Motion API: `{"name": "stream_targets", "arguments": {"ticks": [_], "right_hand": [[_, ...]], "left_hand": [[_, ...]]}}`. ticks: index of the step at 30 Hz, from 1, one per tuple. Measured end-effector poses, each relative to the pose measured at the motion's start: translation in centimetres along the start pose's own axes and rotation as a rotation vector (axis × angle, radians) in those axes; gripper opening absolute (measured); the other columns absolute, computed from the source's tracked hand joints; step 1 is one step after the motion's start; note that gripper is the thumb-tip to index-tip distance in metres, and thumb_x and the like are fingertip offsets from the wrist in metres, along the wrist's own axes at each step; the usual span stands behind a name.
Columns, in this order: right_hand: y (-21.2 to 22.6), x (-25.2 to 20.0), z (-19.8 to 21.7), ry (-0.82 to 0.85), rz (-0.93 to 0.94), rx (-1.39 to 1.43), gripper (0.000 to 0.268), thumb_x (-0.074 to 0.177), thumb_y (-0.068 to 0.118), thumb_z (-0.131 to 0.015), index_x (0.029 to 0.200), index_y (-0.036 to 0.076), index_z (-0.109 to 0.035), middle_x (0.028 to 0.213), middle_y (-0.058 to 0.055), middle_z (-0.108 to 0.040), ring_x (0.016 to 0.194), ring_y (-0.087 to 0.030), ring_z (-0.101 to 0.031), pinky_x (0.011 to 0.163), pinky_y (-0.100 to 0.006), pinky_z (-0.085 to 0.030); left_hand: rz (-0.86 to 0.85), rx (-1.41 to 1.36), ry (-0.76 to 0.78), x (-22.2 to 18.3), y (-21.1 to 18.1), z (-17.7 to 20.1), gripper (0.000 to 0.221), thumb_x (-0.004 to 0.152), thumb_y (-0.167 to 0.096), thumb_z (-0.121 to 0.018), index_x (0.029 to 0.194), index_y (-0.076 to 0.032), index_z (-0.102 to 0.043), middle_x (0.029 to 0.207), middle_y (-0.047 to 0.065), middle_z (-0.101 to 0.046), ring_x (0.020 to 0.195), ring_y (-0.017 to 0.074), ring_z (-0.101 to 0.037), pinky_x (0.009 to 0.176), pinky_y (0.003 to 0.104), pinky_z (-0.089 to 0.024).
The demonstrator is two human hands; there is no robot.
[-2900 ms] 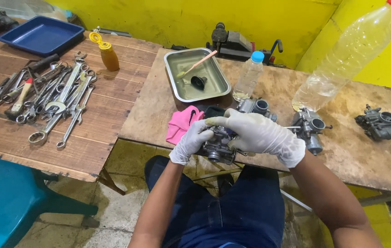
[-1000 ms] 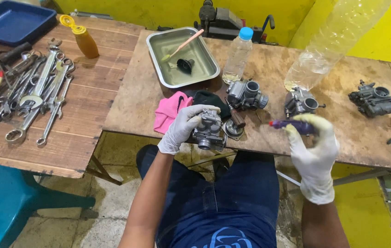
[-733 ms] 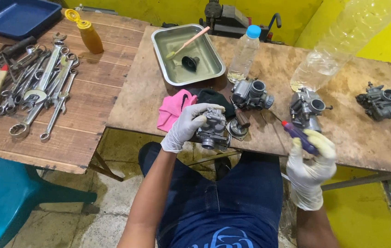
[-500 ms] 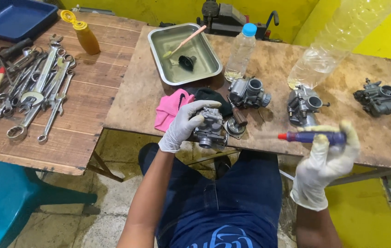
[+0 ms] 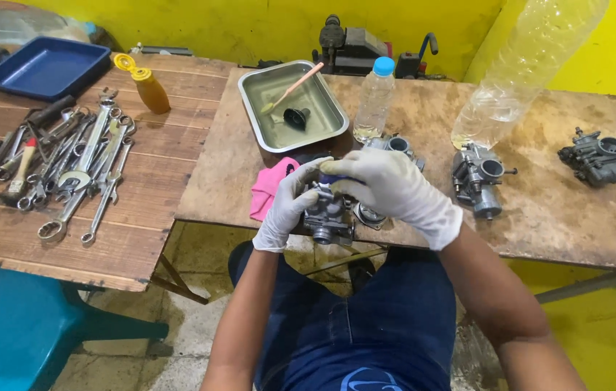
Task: The person uses a screwdriver to remove a screw from a carburetor, then removes a small internal component and places it on the table. They continue to manipulate the carburetor body and the removed part with gloved hands.
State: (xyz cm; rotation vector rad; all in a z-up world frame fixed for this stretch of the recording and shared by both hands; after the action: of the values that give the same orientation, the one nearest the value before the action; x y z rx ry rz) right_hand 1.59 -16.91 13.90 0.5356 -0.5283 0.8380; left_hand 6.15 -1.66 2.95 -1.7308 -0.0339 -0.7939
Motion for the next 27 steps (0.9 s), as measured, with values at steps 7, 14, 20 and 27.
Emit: {"name": "stream_targets", "arguments": {"ticks": [7,14,20,27], "right_hand": [[-2.3,3.2,-2.5,0.324,-0.141,0.06,0.025,0.092,0.022,-0.07,0.114,0.011,-0.075,0.099,-0.016,-0.074,0.095,-0.044,-0.07,0.08,-0.055,-0.057],[-3.8,3.3,-4.6,0.356,-0.141,0.034,0.032,0.084,0.023,-0.076,0.115,0.021,-0.075,0.103,-0.005,-0.073,0.101,-0.035,-0.07,0.083,-0.046,-0.057],[-4.6,3.0,-5.2,0.352,0.034,-0.1,0.03,0.085,0.026,-0.08,0.113,0.017,-0.073,0.104,-0.003,-0.073,0.102,-0.031,-0.07,0.086,-0.043,-0.058],[-5.8,1.7,-4.1,0.378,-0.051,-0.358,0.042,0.091,0.044,-0.071,0.129,0.028,-0.064,0.101,0.0,-0.07,0.101,-0.025,-0.069,0.086,-0.041,-0.059]], "left_hand": [[0.081,-0.041,-0.032,-0.4,2.1,0.4,0.051,0.089,-0.032,-0.073,0.129,-0.002,-0.066,0.116,0.012,-0.073,0.107,0.0159,-0.063,0.097,0.035,-0.051],[0.049,0.187,-0.159,-0.5,2.4,1.4,0.041,0.105,-0.036,-0.046,0.111,-0.008,-0.075,0.099,0.006,-0.073,0.096,0.0147,-0.061,0.095,0.035,-0.049],[0.072,0.16,-0.265,-0.3,1.4,1.1,0.033,0.106,-0.032,-0.052,0.096,-0.011,-0.075,0.087,-0.003,-0.07,0.086,0.0081,-0.057,0.088,0.029,-0.05],[0.088,0.063,-0.393,-0.5,-1.7,0.5,0.03,0.105,-0.033,-0.056,0.092,-0.012,-0.073,0.091,-0.003,-0.065,0.088,0.0115,-0.056,0.092,0.03,-0.048]]}}
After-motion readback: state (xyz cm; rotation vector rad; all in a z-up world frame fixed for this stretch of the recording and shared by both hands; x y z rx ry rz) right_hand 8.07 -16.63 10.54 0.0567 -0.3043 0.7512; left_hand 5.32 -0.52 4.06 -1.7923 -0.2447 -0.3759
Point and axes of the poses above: each hand's wrist, its own x-axis towards the middle knuckle, its own z-axis out of the back of the hand, y = z × x, the point moved 6 cm from there along x, towards the middle knuckle
